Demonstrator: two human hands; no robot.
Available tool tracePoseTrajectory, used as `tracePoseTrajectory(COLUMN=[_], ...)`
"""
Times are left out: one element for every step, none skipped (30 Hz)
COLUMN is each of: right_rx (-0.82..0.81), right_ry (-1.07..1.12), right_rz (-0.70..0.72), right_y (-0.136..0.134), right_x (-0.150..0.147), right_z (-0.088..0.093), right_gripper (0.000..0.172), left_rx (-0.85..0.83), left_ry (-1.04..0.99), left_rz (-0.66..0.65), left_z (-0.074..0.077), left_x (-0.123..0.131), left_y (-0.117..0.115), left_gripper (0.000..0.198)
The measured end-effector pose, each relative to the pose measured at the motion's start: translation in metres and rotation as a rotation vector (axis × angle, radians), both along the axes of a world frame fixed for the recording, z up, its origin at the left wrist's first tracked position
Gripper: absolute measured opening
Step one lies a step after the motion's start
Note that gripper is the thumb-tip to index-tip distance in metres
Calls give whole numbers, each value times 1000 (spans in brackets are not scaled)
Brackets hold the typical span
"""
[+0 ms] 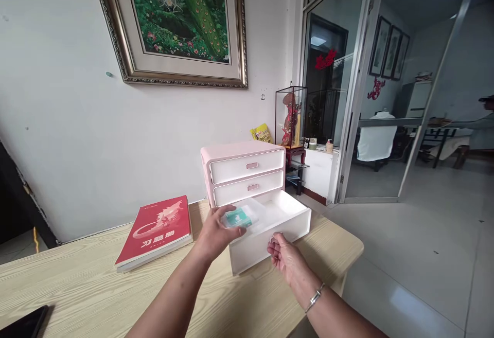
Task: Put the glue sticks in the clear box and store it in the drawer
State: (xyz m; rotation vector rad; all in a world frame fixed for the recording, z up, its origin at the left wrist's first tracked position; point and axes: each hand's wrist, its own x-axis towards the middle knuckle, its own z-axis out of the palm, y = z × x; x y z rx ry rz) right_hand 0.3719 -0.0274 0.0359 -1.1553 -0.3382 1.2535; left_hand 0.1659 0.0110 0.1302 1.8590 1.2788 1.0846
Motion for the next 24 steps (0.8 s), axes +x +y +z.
tracePoseTrajectory(right_rx=[1,3,6,7,6,4,2,0,0,4,7,6,5,6,7,7,8,11,14,18,23,29,33,34], right_ry=[1,1,0,-3,-9,-17,-25,-32,-37,-39,-37,-34,-32,-31,-31,-33,-36,-38,-39,-38,-34,-26,-16,-4], right_rz=[-1,1,5,11,17,21,24,27,31,33,35,36,38,38,37,35,32,29,28,30,36,46,58,69], right_y=[0,0,0,0,0,-1,-2,-2,-3,-3,-3,-3,-3,-2,-1,0,0,1,2,2,2,2,1,1], right_x=[-1,-1,-1,-1,-1,-1,0,0,0,0,0,0,0,1,1,1,2,2,3,3,4,4,5,5], right_z=[0,0,1,1,1,2,3,3,4,4,4,4,3,2,1,0,-2,-3,-5,-6,-6,-6,-6,-6], right_gripper=[22,22,21,20,19,18,17,17,16,16,16,15,15,15,15,16,17,18,19,20,21,21,21,21], left_rx=[-1,-7,-12,-17,-21,-23,-26,-31,-38,-45,-53,-59,-65,-68,-72,-77,-84,-93,-104,-113,-119,-118,-107,-86], left_ry=[78,169,256,319,364,397,419,445,471,495,518,539,559,576,591,603,613,621,626,626,621,609,589,560], left_rz=[-5,2,18,32,44,50,51,51,49,46,41,32,20,6,-8,-19,-31,-41,-51,-60,-66,-68,-64,-57], left_z=[-1,-2,-3,-4,-5,-6,-7,-8,-9,-10,-11,-12,-13,-14,-15,-16,-17,-18,-18,-18,-16,-14,-10,-5], left_x=[8,16,24,31,37,43,48,53,57,61,64,66,68,70,70,71,70,69,69,67,66,65,64,63], left_y=[7,13,19,24,29,33,37,40,42,43,44,44,44,44,45,46,47,48,49,50,49,48,45,41], left_gripper=[61,59,58,58,59,59,60,60,59,57,54,51,48,46,45,45,45,44,40,35,30,27,25,25])
